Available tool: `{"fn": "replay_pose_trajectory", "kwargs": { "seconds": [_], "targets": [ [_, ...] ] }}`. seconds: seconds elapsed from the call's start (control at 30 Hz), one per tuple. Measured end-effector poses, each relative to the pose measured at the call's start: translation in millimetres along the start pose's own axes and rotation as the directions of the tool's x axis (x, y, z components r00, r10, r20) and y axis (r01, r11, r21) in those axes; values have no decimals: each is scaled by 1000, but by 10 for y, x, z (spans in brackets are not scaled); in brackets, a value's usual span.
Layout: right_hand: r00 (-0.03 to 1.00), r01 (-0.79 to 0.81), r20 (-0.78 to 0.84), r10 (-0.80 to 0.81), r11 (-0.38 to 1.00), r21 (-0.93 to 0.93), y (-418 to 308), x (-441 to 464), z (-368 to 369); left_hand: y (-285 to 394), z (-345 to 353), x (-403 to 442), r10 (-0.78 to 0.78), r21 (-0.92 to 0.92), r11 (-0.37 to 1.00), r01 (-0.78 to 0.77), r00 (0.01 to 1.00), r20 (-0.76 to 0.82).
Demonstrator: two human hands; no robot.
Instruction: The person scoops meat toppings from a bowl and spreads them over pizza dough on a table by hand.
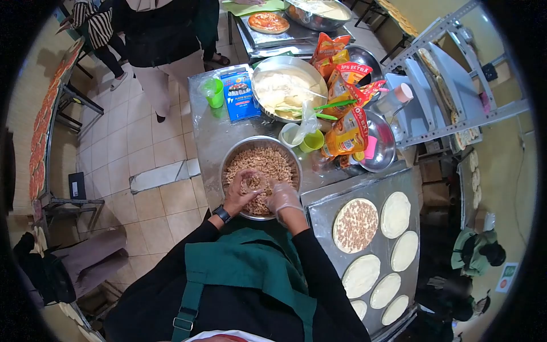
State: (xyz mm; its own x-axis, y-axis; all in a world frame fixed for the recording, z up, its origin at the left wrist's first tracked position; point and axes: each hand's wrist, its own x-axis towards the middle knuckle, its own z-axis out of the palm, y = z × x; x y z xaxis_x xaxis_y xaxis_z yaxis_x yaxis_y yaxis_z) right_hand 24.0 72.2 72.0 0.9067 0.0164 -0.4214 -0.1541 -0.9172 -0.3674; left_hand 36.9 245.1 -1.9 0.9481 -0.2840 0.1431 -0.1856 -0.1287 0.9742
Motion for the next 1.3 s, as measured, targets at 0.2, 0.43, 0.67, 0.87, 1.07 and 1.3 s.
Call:
{"fn": "replay_pose_trajectory", "kwargs": {
  "seconds": [0.2,0.43,0.67,0.87,1.07,1.3],
  "targets": [
    [1000,28,4,-27,996,-88,-98,153,598,67,-68,-12,-57,-89,995,54,998,-30],
    [987,-161,116,112,631,759,311,204,272,102,-136,6,-96,-36,995,96,995,-2],
    [978,207,-129,-165,679,704,-18,108,-226,56,-22,51,-75,4,997,75,996,44],
    [980,131,-196,-43,877,463,-346,0,-476,122,-11,108,-6,-14,1000,6,1000,29],
    [963,201,-264,-53,795,573,-261,0,-464,110,-3,119,-39,-118,992,44,998,42],
    [944,249,-322,-71,795,554,-299,-29,-477,253,-37,157,-50,-147,987,58,997,52]
  ]
}}
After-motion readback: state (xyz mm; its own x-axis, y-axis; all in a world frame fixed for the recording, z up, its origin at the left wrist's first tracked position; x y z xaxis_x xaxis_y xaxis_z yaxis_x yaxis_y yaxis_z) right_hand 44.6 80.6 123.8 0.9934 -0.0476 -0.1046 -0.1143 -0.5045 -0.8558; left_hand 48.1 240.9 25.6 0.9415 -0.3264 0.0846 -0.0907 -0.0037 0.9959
